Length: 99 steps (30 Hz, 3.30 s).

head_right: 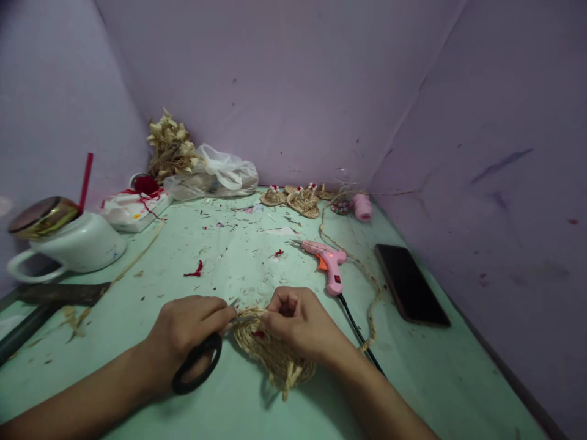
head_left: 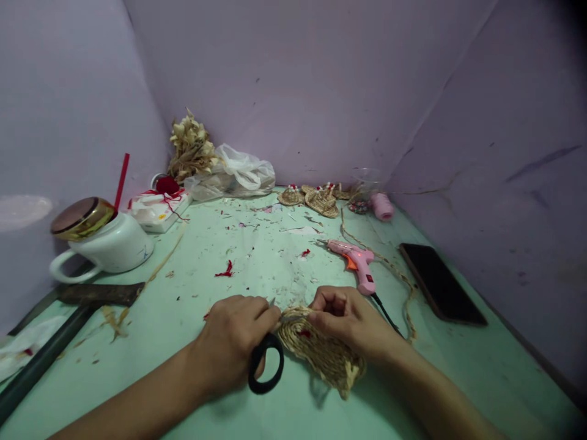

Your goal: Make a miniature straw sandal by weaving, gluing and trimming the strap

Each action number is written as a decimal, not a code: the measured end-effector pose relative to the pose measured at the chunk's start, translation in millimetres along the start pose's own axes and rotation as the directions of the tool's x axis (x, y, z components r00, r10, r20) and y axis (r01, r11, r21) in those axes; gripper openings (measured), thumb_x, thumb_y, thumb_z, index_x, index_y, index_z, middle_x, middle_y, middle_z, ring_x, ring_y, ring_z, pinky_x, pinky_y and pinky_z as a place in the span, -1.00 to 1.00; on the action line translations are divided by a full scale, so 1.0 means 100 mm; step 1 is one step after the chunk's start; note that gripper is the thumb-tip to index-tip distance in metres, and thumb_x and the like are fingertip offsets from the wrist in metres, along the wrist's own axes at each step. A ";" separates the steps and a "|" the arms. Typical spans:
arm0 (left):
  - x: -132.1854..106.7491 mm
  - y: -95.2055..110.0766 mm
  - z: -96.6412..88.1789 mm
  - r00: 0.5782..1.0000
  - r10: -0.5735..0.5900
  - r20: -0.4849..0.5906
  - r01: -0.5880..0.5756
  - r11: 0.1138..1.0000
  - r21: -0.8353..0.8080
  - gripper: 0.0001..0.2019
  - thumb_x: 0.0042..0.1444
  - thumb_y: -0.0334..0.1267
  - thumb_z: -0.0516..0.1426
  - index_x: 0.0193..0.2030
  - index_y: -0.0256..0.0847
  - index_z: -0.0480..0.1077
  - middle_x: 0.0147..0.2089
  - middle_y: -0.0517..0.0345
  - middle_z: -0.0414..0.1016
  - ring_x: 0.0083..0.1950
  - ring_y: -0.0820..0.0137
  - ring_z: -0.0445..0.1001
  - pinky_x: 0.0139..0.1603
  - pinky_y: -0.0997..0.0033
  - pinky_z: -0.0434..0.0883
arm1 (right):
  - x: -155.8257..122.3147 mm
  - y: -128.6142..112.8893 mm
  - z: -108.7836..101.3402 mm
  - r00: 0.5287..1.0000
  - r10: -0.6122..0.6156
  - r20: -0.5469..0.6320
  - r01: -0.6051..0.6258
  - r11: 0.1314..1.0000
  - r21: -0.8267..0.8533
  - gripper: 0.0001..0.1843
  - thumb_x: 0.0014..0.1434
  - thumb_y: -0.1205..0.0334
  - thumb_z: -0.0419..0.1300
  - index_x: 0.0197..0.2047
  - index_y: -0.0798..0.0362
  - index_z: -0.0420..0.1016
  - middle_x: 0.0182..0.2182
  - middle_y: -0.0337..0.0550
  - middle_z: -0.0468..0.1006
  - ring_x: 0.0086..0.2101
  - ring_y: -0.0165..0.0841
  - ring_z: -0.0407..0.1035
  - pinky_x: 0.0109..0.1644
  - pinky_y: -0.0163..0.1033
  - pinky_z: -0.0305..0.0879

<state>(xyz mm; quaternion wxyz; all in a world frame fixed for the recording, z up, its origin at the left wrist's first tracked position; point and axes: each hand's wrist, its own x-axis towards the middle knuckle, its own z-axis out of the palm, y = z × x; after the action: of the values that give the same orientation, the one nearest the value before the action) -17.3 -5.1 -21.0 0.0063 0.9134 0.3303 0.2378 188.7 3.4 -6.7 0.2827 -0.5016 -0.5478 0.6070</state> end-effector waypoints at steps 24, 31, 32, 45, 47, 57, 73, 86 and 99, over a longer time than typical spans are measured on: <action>0.02 0.02 0.01 0.990 -0.046 0.129 0.028 0.989 0.144 -0.78 -0.06 -0.31 -0.03 -0.26 -0.25 0.32 -0.45 0.09 0.34 -0.49 0.32 0.27 -0.50 0.30 0.30 | 0.02 0.10 0.13 1.000 -0.011 0.010 0.006 0.885 0.466 -0.54 -0.21 0.29 0.38 -0.23 0.05 0.27 -0.52 -0.34 0.43 -0.55 -0.53 0.26 -0.48 -0.40 0.09; 0.01 0.06 -0.03 0.999 0.008 0.052 -0.018 0.980 0.198 -0.72 0.00 -0.26 -0.01 -0.15 -0.30 0.30 -0.44 0.07 0.37 -0.48 0.32 0.30 -0.50 0.32 0.29 | 0.01 0.07 0.10 0.998 0.050 0.023 -0.055 0.851 0.523 -0.66 -0.29 0.33 0.42 -0.35 0.16 0.52 -0.53 -0.17 0.55 -0.46 -0.42 0.41 -0.31 -0.28 0.30; 0.01 0.07 -0.04 0.999 0.008 0.043 -0.016 0.982 0.189 -0.73 0.01 -0.26 -0.03 -0.16 -0.30 0.30 -0.44 0.07 0.36 -0.48 0.32 0.30 -0.51 0.32 0.28 | 0.00 0.06 0.09 0.999 0.043 0.028 -0.051 0.854 0.518 -0.69 -0.25 0.30 0.40 -0.34 0.15 0.54 -0.53 -0.17 0.56 -0.48 -0.44 0.41 -0.33 -0.29 0.30; -0.01 0.05 -0.13 0.998 0.049 -0.031 -0.048 0.999 0.014 -0.80 -0.02 -0.40 -0.06 -0.25 -0.22 0.28 -0.50 0.17 0.29 -0.53 0.40 0.24 -0.53 0.43 0.15 | -0.01 0.10 -0.02 0.978 -0.059 0.200 -0.065 0.826 0.560 -0.75 -0.20 0.23 0.41 -0.40 0.13 0.54 -0.09 -0.06 0.49 -0.34 -0.44 0.41 -0.29 -0.32 0.27; -0.02 0.05 -0.12 0.999 0.042 -0.025 -0.043 0.999 -0.009 -0.82 -0.01 -0.43 -0.05 -0.28 -0.21 0.29 -0.50 0.18 0.30 -0.52 0.42 0.23 -0.52 0.44 0.14 | -0.02 0.09 0.02 0.968 -0.099 0.229 -0.062 0.795 0.604 -0.72 -0.21 0.22 0.42 -0.40 0.12 0.49 -0.19 -0.11 0.53 -0.36 -0.45 0.40 -0.28 -0.32 0.26; -0.04 0.05 -0.09 0.995 -0.042 -0.089 0.017 0.963 -0.268 -0.82 0.01 -0.46 -0.04 -0.27 -0.23 0.30 -0.48 0.16 0.33 -0.50 0.44 0.29 -0.49 0.47 0.18 | -0.06 0.08 0.10 0.951 -0.222 0.216 0.034 0.768 0.639 -0.70 -0.05 0.19 0.33 -0.21 0.00 0.44 0.08 -0.07 0.33 -0.09 -0.25 0.35 -0.05 -0.08 0.25; 0.00 -0.08 -0.09 0.996 0.049 -0.072 -0.057 0.992 -0.114 -0.82 0.04 -0.45 -0.08 -0.31 -0.23 0.31 -0.52 0.17 0.31 -0.55 0.44 0.25 -0.53 0.46 0.12 | 0.01 0.14 0.07 0.946 -0.243 0.215 0.064 0.790 0.610 -0.57 -0.18 0.22 0.40 -0.22 0.07 0.39 -0.20 -0.08 0.48 -0.32 -0.35 0.43 -0.27 -0.25 0.28; -0.05 -0.04 -0.01 0.947 0.183 -0.266 -0.127 0.969 0.213 -0.69 0.18 -0.31 -0.22 -0.17 -0.30 0.30 -0.38 -0.01 0.40 -0.42 0.36 0.36 -0.44 0.39 0.27 | 0.01 0.15 0.18 0.983 -0.147 0.109 0.065 0.838 0.542 -0.48 -0.30 0.21 0.45 -0.22 0.15 0.45 -0.45 -0.18 0.49 -0.49 -0.50 0.32 -0.39 -0.35 0.23; 0.03 0.18 0.00 0.974 0.093 -0.204 -0.017 0.938 0.346 -0.71 0.09 -0.37 -0.16 -0.18 -0.37 0.33 -0.44 -0.04 0.38 -0.44 0.24 0.38 -0.50 0.26 0.36 | 0.03 0.18 0.21 0.999 -0.031 0.011 0.021 0.864 0.503 -0.66 -0.28 0.23 0.37 -0.39 0.13 0.41 -0.49 -0.20 0.48 -0.49 -0.40 0.34 -0.49 -0.29 0.33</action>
<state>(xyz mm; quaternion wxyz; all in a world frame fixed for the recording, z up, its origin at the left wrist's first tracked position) -4.3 -17.0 -16.4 -0.1954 0.8780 0.3393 0.2753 172.3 -5.8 -26.5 0.4064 -0.3976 -0.3804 0.7294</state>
